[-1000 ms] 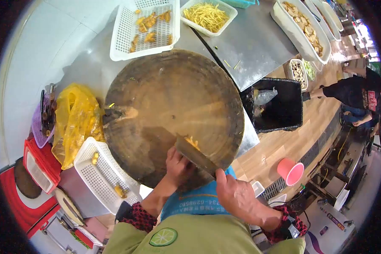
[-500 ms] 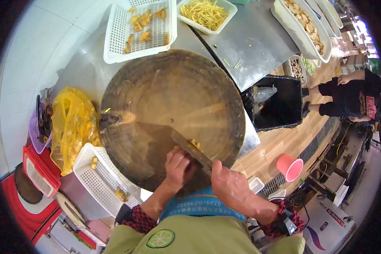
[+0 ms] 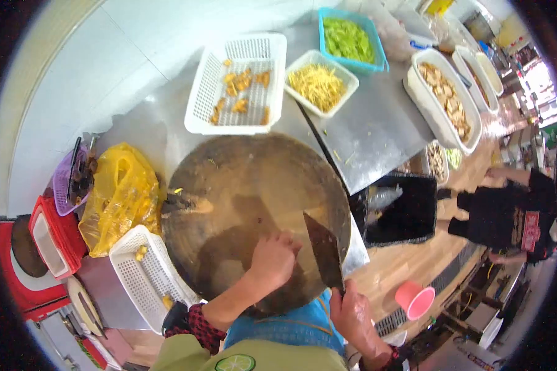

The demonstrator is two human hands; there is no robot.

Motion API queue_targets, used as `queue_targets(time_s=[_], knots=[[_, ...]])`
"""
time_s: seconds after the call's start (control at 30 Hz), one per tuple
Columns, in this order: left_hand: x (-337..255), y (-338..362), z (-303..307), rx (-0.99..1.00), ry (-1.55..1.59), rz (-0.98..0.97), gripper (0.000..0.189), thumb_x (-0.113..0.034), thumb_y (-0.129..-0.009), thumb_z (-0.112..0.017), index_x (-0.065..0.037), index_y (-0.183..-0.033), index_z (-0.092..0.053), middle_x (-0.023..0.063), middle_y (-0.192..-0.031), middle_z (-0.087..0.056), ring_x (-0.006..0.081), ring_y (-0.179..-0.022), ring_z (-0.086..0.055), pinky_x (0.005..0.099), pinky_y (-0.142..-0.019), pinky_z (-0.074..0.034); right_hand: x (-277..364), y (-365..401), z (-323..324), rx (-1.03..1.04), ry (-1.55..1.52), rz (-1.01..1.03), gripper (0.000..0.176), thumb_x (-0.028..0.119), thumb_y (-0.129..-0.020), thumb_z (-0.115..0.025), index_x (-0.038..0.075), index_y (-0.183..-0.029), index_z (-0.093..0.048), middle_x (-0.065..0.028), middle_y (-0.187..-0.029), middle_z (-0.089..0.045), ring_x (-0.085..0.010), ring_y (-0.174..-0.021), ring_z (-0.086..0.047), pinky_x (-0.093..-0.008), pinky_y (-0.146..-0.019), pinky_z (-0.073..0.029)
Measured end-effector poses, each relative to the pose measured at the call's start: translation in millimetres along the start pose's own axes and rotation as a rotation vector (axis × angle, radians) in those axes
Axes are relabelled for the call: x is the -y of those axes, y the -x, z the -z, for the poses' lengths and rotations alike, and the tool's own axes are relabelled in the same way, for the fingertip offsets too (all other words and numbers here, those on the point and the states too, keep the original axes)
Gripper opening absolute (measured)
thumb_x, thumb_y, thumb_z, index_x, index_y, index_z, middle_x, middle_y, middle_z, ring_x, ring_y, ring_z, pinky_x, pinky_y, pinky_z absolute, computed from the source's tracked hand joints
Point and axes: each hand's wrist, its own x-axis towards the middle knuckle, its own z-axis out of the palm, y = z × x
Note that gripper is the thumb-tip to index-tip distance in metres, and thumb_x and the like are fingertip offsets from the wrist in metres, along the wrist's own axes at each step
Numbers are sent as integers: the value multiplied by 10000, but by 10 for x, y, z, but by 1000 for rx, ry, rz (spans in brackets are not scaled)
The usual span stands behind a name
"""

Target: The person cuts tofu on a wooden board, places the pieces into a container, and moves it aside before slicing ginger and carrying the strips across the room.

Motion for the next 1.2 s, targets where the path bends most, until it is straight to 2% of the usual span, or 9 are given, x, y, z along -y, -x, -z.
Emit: queue_targets(time_s=[0.13, 0.2, 0.33, 0.43, 0.47, 0.53, 0.7, 0.93, 1.2], knots=[[134, -122, 216, 147, 60, -56, 121, -174, -755, -625, -88, -838, -638, 94, -933, -578, 307, -790, -600, 435, -699, -484, -117, 62, 44, 6, -49, -76, 185, 168, -865, -556, 23, -939, -470, -259, -576, -563, -441, -519, -571, -525, -479, -459], [251, -201, 457, -168, 340, 15, 96, -117, -761, -642, -64, -841, -637, 97, -930, -587, 303, -768, -606, 427, -655, -498, -191, 81, 60, 2, -45, -127, 204, 141, -861, -553, -36, -937, -485, -263, -573, -554, -462, -543, -555, -526, -484, -432], [420, -643, 1189, -900, 276, 84, 161, -67, -763, -661, -44, -918, -625, 125, -947, -601, 312, -882, -592, 376, -769, -488, -266, 110, 107, -38, -100, -132, 225, 158, -858, -558, -41, -931, -483, -272, -589, -560, -472, -555, -555, -535, -504, -438], [434, -729, 1309, -1072, 14, 219, 148, -45, -768, -644, -34, -914, -620, 144, -960, -606, 320, -935, -589, 378, -805, -481, -263, 92, 122, -15, -66, -144, 245, 215, -870, -561, -4, -918, -464, -257, -550, -544, -463, -524, -555, -542, -504, -449], [439, -674, 1248, -1072, 18, 209, 148, -45, -768, -644, -34, -914, -620, 144, -960, -606, 320, -935, -589, 378, -805, -481, -295, 86, 91, -23, -66, -149, 245, 215, -870, -561, -4, -918, -464, -257, -550, -544, -463, -524, -555, -542, -504, -449], [413, -379, 893, -824, 354, -23, 132, -51, -765, -640, -51, -896, -627, 128, -927, -608, 315, -919, -591, 399, -817, -476, -384, 109, 15, -4, -55, -48, 233, 202, -871, -561, 1, -889, -445, -236, -529, -531, -446, -502, -549, -526, -476, -445], [126, 455, -7, -499, 196, -116, 193, -37, -670, -669, -70, -857, -631, 88, -926, -612, 274, -892, -592, 391, -811, -475, -224, 22, 52, 91, -82, 98, 206, 180, -866, -547, 11, -868, -429, -205, -523, -534, -416, -488, -552, -488, -443, -451], [197, 708, -456, -531, 235, -122, 395, -78, -565, -735, -79, -951, -648, 110, -998, -611, 340, -937, -574, 431, -813, -467, 76, -28, -97, 238, 150, 373, 73, 87, -821, -498, 41, -831, -443, -133, -613, -582, -289, -471, -604, -405, -400, -474], [290, 765, -684, -526, 320, -84, 451, -121, -544, -750, -89, -982, -648, 147, -1059, -614, 387, -1003, -565, 481, -829, -452, 257, 17, -55, 382, 259, 298, 82, 55, -799, -500, 12, -819, -433, -153, -609, -555, -313, -490, -595, -407, -416, -483]])
